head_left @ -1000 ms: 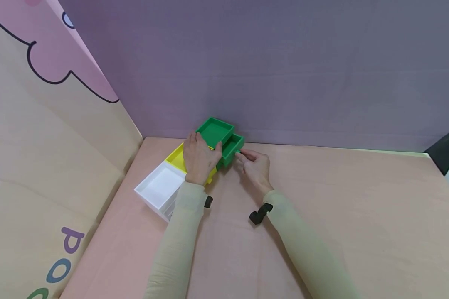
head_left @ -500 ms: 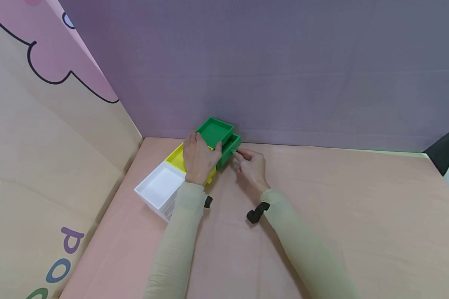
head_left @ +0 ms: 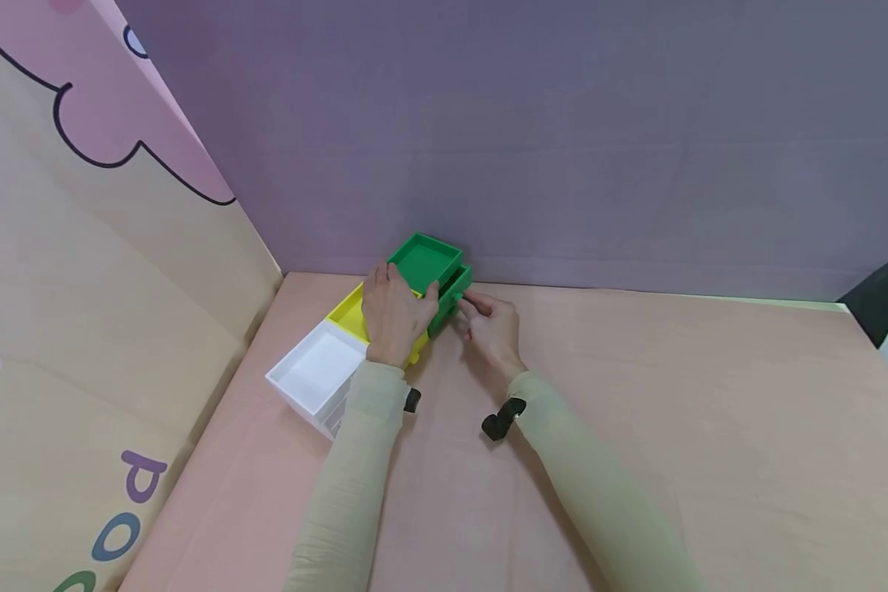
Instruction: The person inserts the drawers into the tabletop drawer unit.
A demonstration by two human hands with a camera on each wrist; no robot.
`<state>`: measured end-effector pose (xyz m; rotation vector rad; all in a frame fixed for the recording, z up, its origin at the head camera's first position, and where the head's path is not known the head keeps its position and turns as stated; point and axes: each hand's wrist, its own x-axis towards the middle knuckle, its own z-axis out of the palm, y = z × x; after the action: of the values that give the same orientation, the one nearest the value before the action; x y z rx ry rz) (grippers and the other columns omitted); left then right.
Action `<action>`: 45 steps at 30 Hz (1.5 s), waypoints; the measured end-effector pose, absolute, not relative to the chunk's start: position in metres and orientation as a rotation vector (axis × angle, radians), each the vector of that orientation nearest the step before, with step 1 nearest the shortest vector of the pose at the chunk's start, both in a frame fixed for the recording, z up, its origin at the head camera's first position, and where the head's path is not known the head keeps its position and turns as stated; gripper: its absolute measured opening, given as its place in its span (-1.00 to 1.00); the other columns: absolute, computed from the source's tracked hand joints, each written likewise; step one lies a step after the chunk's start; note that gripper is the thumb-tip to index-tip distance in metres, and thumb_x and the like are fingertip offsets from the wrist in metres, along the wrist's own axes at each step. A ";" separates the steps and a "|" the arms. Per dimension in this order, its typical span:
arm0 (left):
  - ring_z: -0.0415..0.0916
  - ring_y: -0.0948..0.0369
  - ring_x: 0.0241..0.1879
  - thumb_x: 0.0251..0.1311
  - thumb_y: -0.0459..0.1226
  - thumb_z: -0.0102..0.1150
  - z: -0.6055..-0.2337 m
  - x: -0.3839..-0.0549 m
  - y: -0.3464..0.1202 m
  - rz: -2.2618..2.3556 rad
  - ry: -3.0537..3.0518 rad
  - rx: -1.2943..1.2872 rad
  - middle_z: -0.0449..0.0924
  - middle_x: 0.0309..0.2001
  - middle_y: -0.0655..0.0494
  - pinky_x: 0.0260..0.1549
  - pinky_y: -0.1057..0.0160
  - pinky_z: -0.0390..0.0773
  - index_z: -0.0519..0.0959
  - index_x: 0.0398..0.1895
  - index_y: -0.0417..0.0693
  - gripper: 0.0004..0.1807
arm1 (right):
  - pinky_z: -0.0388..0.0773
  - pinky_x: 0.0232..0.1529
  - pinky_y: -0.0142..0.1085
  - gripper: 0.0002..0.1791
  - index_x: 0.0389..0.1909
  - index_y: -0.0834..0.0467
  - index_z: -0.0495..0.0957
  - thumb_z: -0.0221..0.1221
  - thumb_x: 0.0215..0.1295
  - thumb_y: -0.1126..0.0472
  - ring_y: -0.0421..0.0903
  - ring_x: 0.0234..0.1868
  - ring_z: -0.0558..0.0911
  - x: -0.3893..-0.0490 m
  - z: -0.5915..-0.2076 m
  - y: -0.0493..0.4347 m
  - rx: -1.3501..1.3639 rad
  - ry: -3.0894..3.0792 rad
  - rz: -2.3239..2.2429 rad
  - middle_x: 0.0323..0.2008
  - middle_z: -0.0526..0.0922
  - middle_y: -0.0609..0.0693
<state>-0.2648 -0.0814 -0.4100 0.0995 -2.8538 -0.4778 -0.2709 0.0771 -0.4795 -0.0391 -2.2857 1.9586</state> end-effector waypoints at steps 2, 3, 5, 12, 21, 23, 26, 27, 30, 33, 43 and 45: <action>0.22 -0.12 0.62 0.48 0.21 0.00 -0.410 -0.265 -0.081 -0.475 -2.854 0.098 0.35 0.55 -0.33 0.68 0.03 0.10 0.30 0.54 -0.47 -0.05 | 0.43 -0.65 -0.51 -0.65 0.25 0.13 0.72 0.30 0.51 0.19 -0.25 -0.72 0.57 -0.272 -0.480 0.076 -0.047 -2.282 1.962 0.06 0.83 0.14; 0.22 -0.12 0.62 0.47 0.21 0.00 -0.409 -0.264 -0.081 -0.475 -2.854 0.097 0.36 0.55 -0.33 0.68 0.03 0.10 0.30 0.54 -0.47 -0.05 | 0.44 -0.65 -0.50 -0.65 0.24 0.13 0.72 0.31 0.50 0.19 -0.23 -0.72 0.58 -0.272 -0.479 0.076 -0.051 -2.279 1.963 0.05 0.83 0.13; 0.22 -0.13 0.62 0.48 0.22 0.00 -0.409 -0.264 -0.080 -0.473 -2.856 0.096 0.36 0.55 -0.33 0.68 0.02 0.11 0.30 0.54 -0.47 -0.05 | 0.46 -0.65 -0.50 -0.65 0.23 0.13 0.73 0.31 0.50 0.19 -0.21 -0.71 0.59 -0.272 -0.479 0.075 -0.057 -2.276 1.959 0.04 0.83 0.14; 0.23 -0.13 0.62 0.47 0.22 0.00 -0.410 -0.264 -0.081 -0.458 -2.856 0.090 0.36 0.54 -0.33 0.67 0.02 0.11 0.31 0.53 -0.47 -0.05 | 0.48 -0.64 -0.49 -0.65 0.23 0.12 0.73 0.31 0.50 0.17 -0.19 -0.70 0.60 -0.274 -0.479 0.072 -0.074 -2.303 1.936 0.03 0.84 0.12; 0.25 -0.15 0.60 0.46 0.21 0.00 -0.410 -0.263 -0.083 -0.475 -2.846 0.091 0.37 0.53 -0.34 0.67 0.00 0.13 0.32 0.52 -0.48 -0.05 | 0.52 -0.63 -0.48 -0.65 0.24 0.14 0.72 0.30 0.51 0.20 0.12 -0.60 0.69 -0.278 -0.482 0.064 -0.066 -2.270 1.956 0.04 0.83 0.15; 0.25 -0.16 0.60 0.46 0.21 0.00 -0.410 -0.263 -0.083 -0.485 -2.848 0.091 0.36 0.54 -0.35 0.67 0.00 0.13 0.32 0.52 -0.48 -0.05 | 0.53 -0.63 -0.48 -0.65 0.25 0.13 0.72 0.30 0.51 0.19 0.21 -0.56 0.71 -0.278 -0.484 0.062 -0.074 -2.268 1.954 0.05 0.83 0.15; 0.24 -0.16 0.61 0.47 0.21 0.00 -0.410 -0.263 -0.083 -0.489 -2.850 0.091 0.35 0.54 -0.35 0.67 0.00 0.12 0.31 0.53 -0.48 -0.05 | 0.54 -0.62 -0.47 -0.65 0.25 0.10 0.73 0.30 0.52 0.18 0.29 -0.50 0.71 -0.278 -0.484 0.062 -0.083 -2.274 1.950 0.05 0.83 0.12; 0.24 -0.16 0.61 0.47 0.21 0.00 -0.410 -0.263 -0.083 -0.491 -2.849 0.092 0.35 0.54 -0.35 0.67 0.00 0.12 0.31 0.53 -0.48 -0.05 | 0.53 -0.62 -0.46 -0.65 0.25 0.09 0.73 0.30 0.52 0.18 0.30 -0.50 0.72 -0.278 -0.483 0.062 -0.082 -2.282 1.945 0.05 0.83 0.12; 0.23 -0.16 0.61 0.47 0.21 0.01 -0.409 -0.263 -0.084 -0.497 -2.848 0.095 0.34 0.55 -0.35 0.68 0.00 0.11 0.30 0.54 -0.48 -0.05 | 0.53 -0.62 -0.46 -0.66 0.24 0.08 0.73 0.30 0.52 0.17 0.31 -0.48 0.72 -0.279 -0.481 0.062 -0.073 -2.295 1.942 0.06 0.83 0.11; 0.22 -0.16 0.62 0.48 0.21 0.00 -0.409 -0.264 -0.084 -0.501 -2.849 0.095 0.33 0.56 -0.35 0.68 0.00 0.10 0.29 0.54 -0.47 -0.04 | 0.52 -0.62 -0.46 -0.66 0.23 0.09 0.74 0.30 0.51 0.16 0.25 -0.52 0.72 -0.280 -0.479 0.063 -0.065 -2.306 1.941 0.04 0.84 0.13; 0.22 -0.16 0.62 0.47 0.21 0.00 -0.411 -0.265 -0.085 -0.504 -2.855 0.090 0.32 0.56 -0.35 0.68 -0.01 0.10 0.29 0.54 -0.47 -0.05 | 0.60 -0.51 -0.46 -0.59 0.31 0.09 0.68 0.27 0.55 0.05 -0.16 -0.60 0.66 -0.280 -0.480 0.078 -0.036 -2.341 1.967 0.09 0.81 0.13; 0.23 -0.17 0.61 0.47 0.20 0.00 -0.412 -0.265 -0.085 -0.513 -2.852 0.087 0.32 0.56 -0.35 0.68 -0.01 0.11 0.29 0.54 -0.47 -0.05 | 0.64 -0.47 -0.44 -0.57 0.31 0.11 0.68 0.26 0.55 0.01 -0.16 -0.55 0.68 -0.278 -0.478 0.084 -0.047 -2.314 1.994 0.12 0.79 0.16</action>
<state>-0.2652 -0.0854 -0.4118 0.0872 -2.8517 -0.5128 -0.2778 0.0844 -0.4780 -0.0474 -2.3142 1.9936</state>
